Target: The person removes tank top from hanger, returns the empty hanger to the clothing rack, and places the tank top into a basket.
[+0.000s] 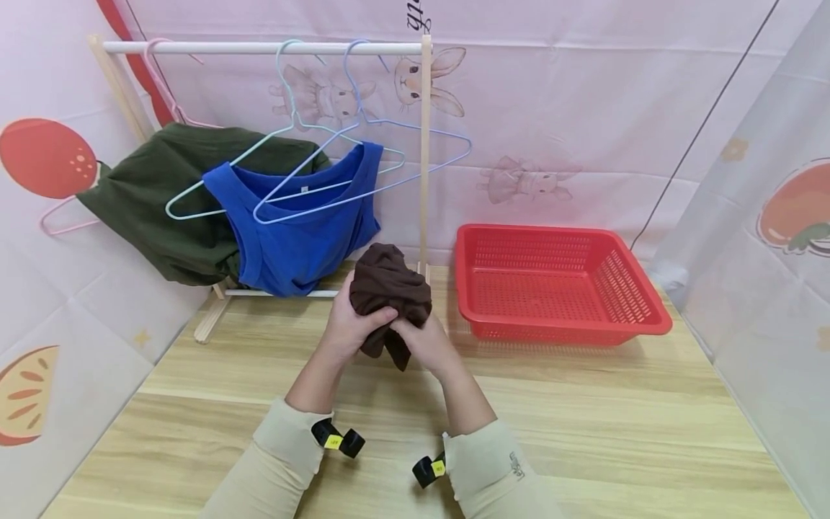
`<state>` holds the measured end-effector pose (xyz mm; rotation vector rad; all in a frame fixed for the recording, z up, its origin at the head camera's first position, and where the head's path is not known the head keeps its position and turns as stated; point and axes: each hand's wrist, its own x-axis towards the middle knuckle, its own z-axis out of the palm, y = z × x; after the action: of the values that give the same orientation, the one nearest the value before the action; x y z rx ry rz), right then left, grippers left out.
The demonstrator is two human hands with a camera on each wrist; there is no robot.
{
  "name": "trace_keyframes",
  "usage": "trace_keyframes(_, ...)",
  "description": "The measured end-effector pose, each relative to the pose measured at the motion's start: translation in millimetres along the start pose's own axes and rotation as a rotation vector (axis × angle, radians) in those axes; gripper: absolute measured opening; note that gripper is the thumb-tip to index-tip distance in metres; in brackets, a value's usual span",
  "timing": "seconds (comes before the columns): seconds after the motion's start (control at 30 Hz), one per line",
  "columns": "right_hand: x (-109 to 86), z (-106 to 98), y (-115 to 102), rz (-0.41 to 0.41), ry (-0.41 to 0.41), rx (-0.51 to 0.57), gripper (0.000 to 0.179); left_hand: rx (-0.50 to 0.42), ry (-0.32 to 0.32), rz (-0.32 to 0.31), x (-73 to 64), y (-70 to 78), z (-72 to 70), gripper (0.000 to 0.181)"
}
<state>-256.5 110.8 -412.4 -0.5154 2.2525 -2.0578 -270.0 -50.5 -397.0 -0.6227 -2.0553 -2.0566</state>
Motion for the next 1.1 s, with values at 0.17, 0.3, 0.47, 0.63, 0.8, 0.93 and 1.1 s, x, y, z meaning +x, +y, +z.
trace_keyframes(0.17, 0.6, -5, 0, -0.013, -0.084, -0.028, 0.043, -0.046, -0.039, -0.055, 0.7, 2.5, -1.2, 0.095)
trace_keyframes(0.3, 1.6, -5, -1, -0.07, -0.164, 0.01, 0.043, -0.071, -0.04, -0.069, 1.1, 3.5, -0.5, 0.088)
trace_keyframes(0.47, 2.1, -3, -3, -0.115, -0.177, 0.055, 0.045, -0.109, 0.007, -0.028, 0.4, 4.8, 2.1, 0.078)
trace_keyframes(0.63, 2.1, 0, 0, -0.112, -0.178, 0.144, 0.054, -0.165, 0.038, 0.004, 0.7, 2.8, 1.2, 0.072)
trace_keyframes(0.8, 2.8, 0, 4, -0.088, -0.185, 0.188, 0.071, -0.277, 0.061, 0.003, 1.1, 3.3, -0.8, 0.065)
trace_keyframes(0.93, 5.1, 0, 7, -0.057, -0.202, 0.106, 0.083, -0.408, 0.091, 0.011, 0.7, 7.0, -2.2, 0.057)
trace_keyframes(1.1, 6.6, 2, 12, 0.002, -0.216, -0.063, 0.09, -0.556, 0.084, 0.04, 0.9, 11.8, -3.4, 0.043)
